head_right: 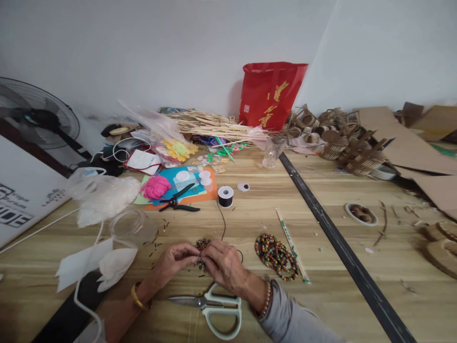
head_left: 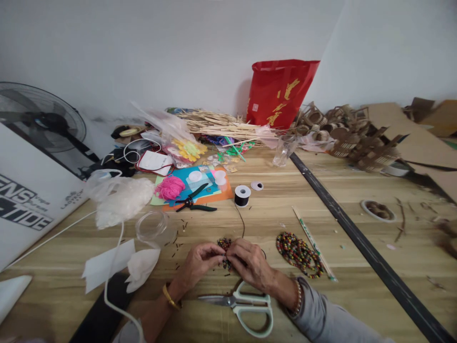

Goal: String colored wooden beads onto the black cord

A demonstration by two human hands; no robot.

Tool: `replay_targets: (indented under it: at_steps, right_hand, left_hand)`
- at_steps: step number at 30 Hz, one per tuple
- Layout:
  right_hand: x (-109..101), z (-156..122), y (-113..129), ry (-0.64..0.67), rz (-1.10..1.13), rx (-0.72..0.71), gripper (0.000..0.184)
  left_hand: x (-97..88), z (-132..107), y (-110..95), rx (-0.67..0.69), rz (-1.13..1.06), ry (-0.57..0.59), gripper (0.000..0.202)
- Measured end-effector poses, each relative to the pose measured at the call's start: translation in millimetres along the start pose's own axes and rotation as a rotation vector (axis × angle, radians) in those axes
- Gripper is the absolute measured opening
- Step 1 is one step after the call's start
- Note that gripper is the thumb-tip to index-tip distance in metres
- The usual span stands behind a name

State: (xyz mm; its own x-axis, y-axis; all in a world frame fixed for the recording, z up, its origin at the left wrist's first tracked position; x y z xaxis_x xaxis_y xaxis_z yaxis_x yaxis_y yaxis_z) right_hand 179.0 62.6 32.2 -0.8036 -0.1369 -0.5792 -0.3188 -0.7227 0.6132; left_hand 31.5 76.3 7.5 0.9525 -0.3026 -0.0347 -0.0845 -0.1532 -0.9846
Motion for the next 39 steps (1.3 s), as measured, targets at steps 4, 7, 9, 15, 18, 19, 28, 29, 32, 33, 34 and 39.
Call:
replay_targets:
  at_steps: [4, 7, 9, 15, 18, 19, 28, 29, 32, 33, 34, 39]
  right_hand:
    - [-1, 1, 1, 0.000, 0.003, 0.000, 0.016]
    - [-2, 2, 3, 0.000, 0.001, 0.005, 0.017]
    - [-2, 2, 4, -0.003, 0.005, 0.002, 0.017]
    - [-2, 2, 4, -0.011, 0.004, -0.005, 0.015]
    - [-2, 2, 4, -0.011, 0.002, 0.000, 0.015]
    - [-2, 2, 4, -0.010, 0.002, 0.000, 0.016]
    - [-4, 4, 6, -0.025, 0.004, -0.029, 0.013]
    - [-3, 3, 6, -0.023, 0.008, -0.030, 0.013]
    - [-3, 3, 5, -0.010, 0.030, -0.027, 0.010]
    - [-3, 3, 5, -0.011, 0.038, -0.027, 0.009]
    - [-3, 3, 5, -0.014, 0.044, -0.027, 0.008]
    - [-2, 2, 5, -0.034, 0.061, -0.019, 0.008]
  left_hand:
    - [-0.3, 0, -2, 0.032, 0.010, 0.006, 0.017]
    - [-0.4, 0, -5, 0.095, 0.011, 0.010, 0.016]
    - [-0.8, 0, -7, 0.133, 0.012, 0.005, 0.016]
    - [-0.1, 0, -5, 0.109, 0.017, 0.012, 0.016]
    - [0.3, 1, -3, 0.082, 0.006, 0.018, 0.017]
    - [0.1, 1, -2, 0.075, 0.002, 0.015, 0.018]
    - [-1.2, 0, 2, 0.059, 0.011, -0.012, 0.018]
    - [-1.0, 0, 2, 0.058, 0.010, -0.014, 0.018]
    - [-1.1, 0, 1, 0.059, 0.002, -0.029, 0.021]
    - [-1.2, 1, 1, 0.058, -0.002, -0.030, 0.021]
    - [-1.2, 1, 2, 0.055, -0.006, -0.027, 0.022]
    - [-1.2, 1, 3, 0.035, -0.015, -0.003, 0.021]
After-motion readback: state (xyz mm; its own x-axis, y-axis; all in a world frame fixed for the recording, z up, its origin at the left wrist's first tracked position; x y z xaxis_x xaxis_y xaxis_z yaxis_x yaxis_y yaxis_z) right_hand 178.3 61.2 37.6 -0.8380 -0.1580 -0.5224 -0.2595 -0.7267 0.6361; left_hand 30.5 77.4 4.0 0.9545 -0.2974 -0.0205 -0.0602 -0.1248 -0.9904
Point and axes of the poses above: each hand's wrist, its own z-axis towards the middle knuckle, its own x-axis out of the palm, y = z × x, the point moved 6 cm from there along z, towards the middle knuckle
